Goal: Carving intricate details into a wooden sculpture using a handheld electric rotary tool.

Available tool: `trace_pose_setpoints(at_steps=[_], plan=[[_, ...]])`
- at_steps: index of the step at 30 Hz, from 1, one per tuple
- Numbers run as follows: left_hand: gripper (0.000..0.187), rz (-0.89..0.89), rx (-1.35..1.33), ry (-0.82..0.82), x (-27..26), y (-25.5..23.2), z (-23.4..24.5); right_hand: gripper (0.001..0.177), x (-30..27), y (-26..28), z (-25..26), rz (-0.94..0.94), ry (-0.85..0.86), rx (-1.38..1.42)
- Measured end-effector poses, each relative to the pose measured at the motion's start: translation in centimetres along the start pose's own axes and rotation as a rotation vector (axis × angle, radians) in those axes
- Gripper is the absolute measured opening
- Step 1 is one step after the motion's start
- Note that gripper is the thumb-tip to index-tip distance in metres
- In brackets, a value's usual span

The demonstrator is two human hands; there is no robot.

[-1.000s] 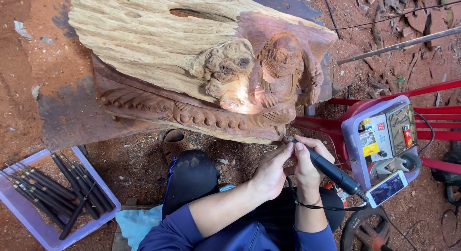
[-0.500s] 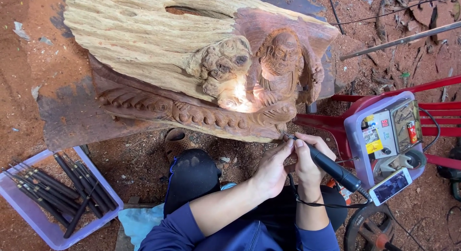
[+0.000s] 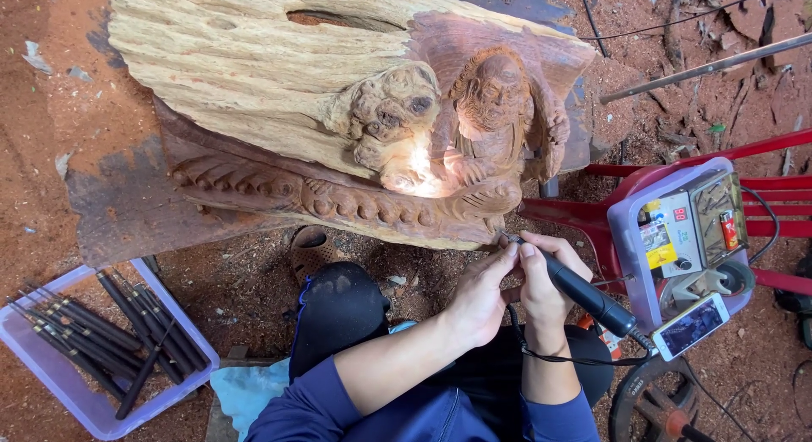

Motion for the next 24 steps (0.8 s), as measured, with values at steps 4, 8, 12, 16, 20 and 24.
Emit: trace_pose_setpoints(at_steps=[4,8,12,16,20,24], plan=[[0.022,0.000,0.005,0.004,0.2,0.3,0.3,0.015,-0.4,-1.4,0.6,-0.016,-0.005,-0.004],[0.019,-0.035,0.060,0.031,-0.1,0.2,0.6,0.021,-1.3,-2.5,1.4,0.054,-0.031,0.110],[0.018,-0.030,-0.030,0.002,-0.4,-0.3,1.4,0.016,-1.7,0.5,-0.2,0.174,0.015,0.051],[0.017,-0.017,-0.040,-0.004,-0.9,-1.3,0.8,0.013,-1.4,0.9,-1.0,0.242,0.039,0.025],[0.017,-0.013,-0.040,-0.007,-0.3,-0.9,1.3,0.013,-1.3,0.1,-1.0,0.225,0.049,0.057],[0.017,-0.001,-0.041,-0.004,-0.2,-0.9,1.5,0.015,-1.5,0.9,-1.2,0.292,0.049,0.038]])
Point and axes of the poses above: each hand's wrist, its own x-axis towards the middle knuckle, its own z-axis out of the back of the hand, y = z × x, the point moved 8 cm from there along x, towards the middle knuckle, and after that the axes turned 2 degrees about y, right-handed, at the moved point
